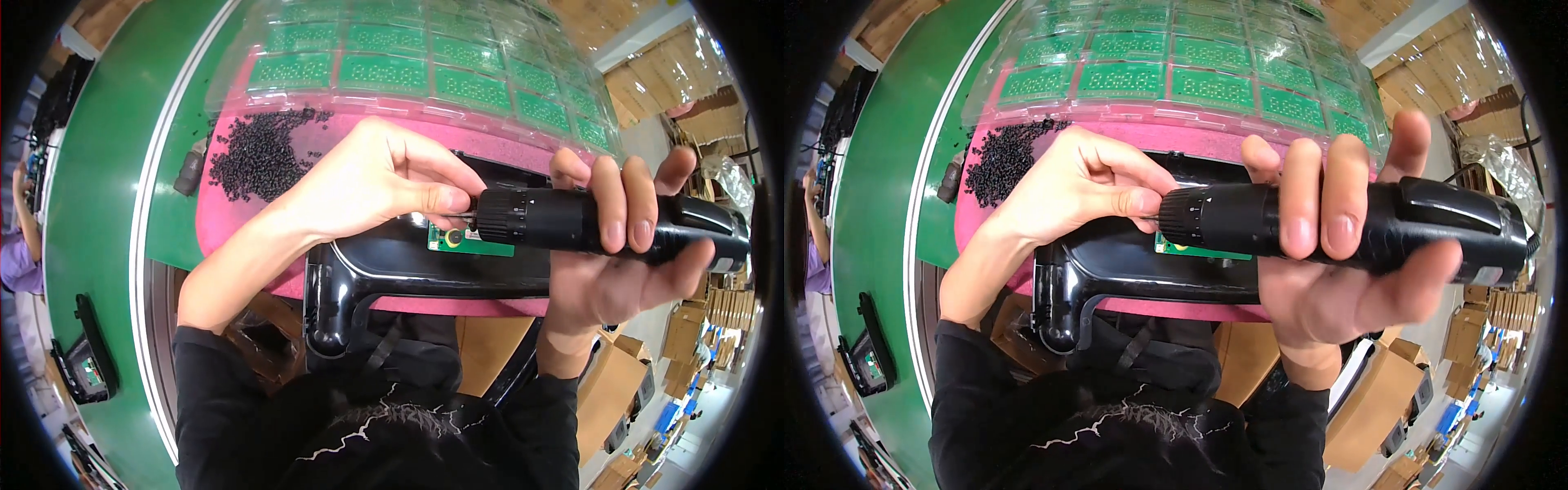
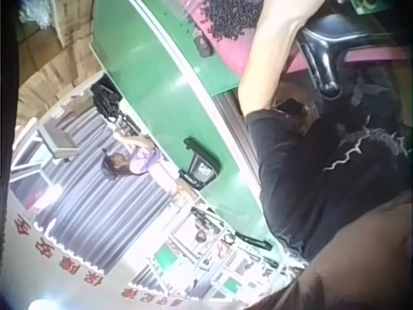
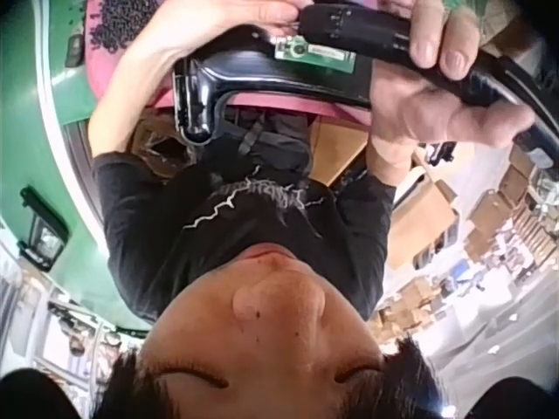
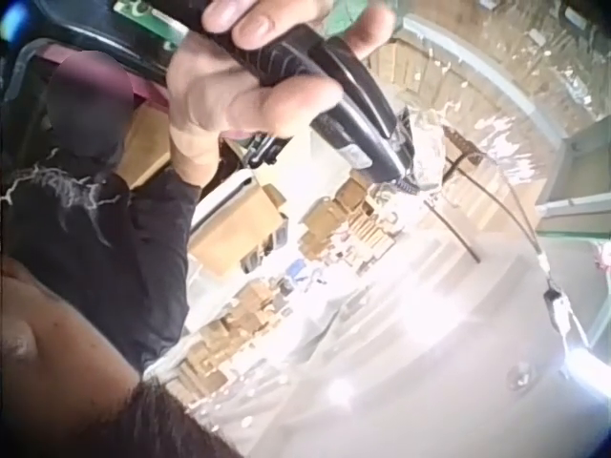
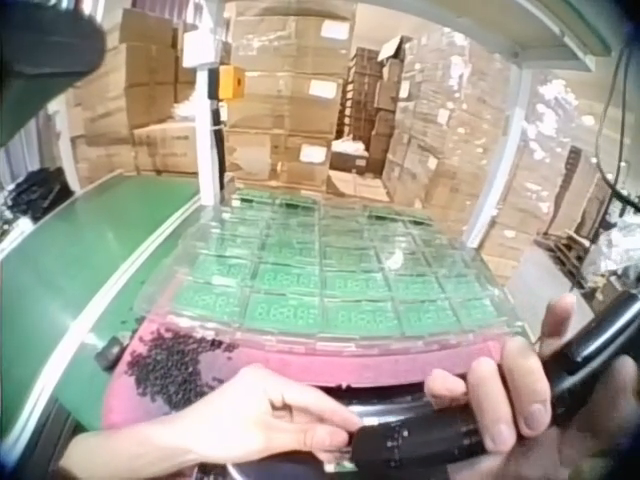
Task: Assemble electronic devices by placing circuit boards into plastic housings and securing them with an electric screwdriver.
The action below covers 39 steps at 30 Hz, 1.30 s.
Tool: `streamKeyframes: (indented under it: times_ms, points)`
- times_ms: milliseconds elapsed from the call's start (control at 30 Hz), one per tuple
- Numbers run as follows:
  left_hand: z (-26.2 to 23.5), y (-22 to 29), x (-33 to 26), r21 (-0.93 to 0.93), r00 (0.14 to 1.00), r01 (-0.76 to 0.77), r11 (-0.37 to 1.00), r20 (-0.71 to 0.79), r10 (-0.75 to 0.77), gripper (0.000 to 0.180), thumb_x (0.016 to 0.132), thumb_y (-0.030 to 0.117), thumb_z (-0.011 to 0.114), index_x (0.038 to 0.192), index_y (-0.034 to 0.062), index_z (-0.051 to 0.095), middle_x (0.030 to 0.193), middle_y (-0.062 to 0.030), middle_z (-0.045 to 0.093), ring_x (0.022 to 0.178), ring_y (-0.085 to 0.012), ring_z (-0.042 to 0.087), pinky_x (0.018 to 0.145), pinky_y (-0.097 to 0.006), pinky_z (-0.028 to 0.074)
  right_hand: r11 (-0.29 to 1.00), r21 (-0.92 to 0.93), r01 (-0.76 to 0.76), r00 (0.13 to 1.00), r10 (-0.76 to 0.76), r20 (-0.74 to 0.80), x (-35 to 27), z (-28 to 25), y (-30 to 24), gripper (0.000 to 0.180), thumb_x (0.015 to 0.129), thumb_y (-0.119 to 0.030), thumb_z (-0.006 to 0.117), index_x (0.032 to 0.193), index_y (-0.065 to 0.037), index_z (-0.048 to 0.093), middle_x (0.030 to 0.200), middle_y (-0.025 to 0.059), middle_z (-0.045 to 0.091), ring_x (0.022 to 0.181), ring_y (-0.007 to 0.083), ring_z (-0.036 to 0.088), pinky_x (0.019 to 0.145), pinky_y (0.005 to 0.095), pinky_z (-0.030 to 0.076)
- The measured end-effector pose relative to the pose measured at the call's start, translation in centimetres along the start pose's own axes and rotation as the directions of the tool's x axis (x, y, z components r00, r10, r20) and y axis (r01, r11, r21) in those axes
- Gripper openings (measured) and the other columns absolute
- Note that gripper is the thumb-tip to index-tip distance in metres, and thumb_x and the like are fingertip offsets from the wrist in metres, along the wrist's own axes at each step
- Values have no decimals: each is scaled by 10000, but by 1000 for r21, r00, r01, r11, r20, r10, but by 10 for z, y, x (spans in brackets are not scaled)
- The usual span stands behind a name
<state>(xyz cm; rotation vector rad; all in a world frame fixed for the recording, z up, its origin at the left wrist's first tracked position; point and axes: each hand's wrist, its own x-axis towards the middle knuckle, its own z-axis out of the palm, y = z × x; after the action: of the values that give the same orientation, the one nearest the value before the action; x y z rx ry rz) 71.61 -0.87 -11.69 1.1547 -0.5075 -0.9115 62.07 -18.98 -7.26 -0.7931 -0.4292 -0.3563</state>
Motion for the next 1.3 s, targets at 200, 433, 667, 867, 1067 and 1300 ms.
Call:
streamKeyframes:
  times_ms: [200, 433, 667, 867, 1067, 1300]
  points:
    - [5, 10, 0, 227, 992, -115, 967, -16, 122, 164, 770, -45, 742, 931, -31, 712, 818, -103, 715, 733, -131, 676, 694, -238, 552, 987, 52, -155, 986, 151, 62, 9, -7, -14, 448, 811, -335, 719, 1141, -99, 529, 724, -65, 520, 678, 68, 501, 1072, 418, 178]
    - [7, -4, 16, 133, 952, -305, 943, 7, 307, 159, 747, -109, 727, 884, -34, 698, 846, -127, 717, 777, -145, 691, 711, -240, 560, 994, -65, 87, 994, -91, -53, 1, -1, -23, 246, 856, -206, 665, 995, -74, 511, 714, -27, 498, 595, 77, 494, 751, 272, 385]
    - [-5, -14, 22, 430, 867, -452, 781, 9, 498, 206, 731, -72, 751, 923, -38, 683, 838, -106, 710, 782, -167, 710, 705, -268, 574, 957, -147, 251, 967, -256, -11, 0, -3, -22, 279, 777, -210, 713, 954, -92, 532, 669, -48, 507, 537, 55, 473, 681, 247, 424]
    - [-4, -11, 27, 530, 852, -489, 692, 119, 510, 240, 722, -46, 762, 946, -27, 677, 857, -101, 716, 790, -170, 717, 704, -263, 575, 943, -164, 289, 957, -286, 44, 8, 0, -12, 291, 756, -228, 734, 919, -101, 528, 657, -68, 526, 529, 34, 493, 650, 222, 435]
    - [-9, -15, 35, 544, 839, -520, 658, 183, 512, 252, 722, -44, 750, 962, -25, 675, 857, -108, 717, 784, -183, 715, 700, -272, 576, 931, -236, 280, 960, -274, 60, 13, -8, -6, 313, 759, -280, 725, 908, -109, 509, 648, -67, 525, 490, 30, 498, 584, 205, 430]
    - [-7, -7, 53, 537, 938, -345, 770, 175, 299, 246, 760, -22, 717, 1001, -17, 669, 835, -110, 719, 775, -210, 715, 705, -294, 564, 962, -206, 180, 980, -157, 124, 27, -30, -20, 309, 763, -271, 723, 909, -104, 506, 649, -43, 527, 502, 42, 513, 584, 211, 433]
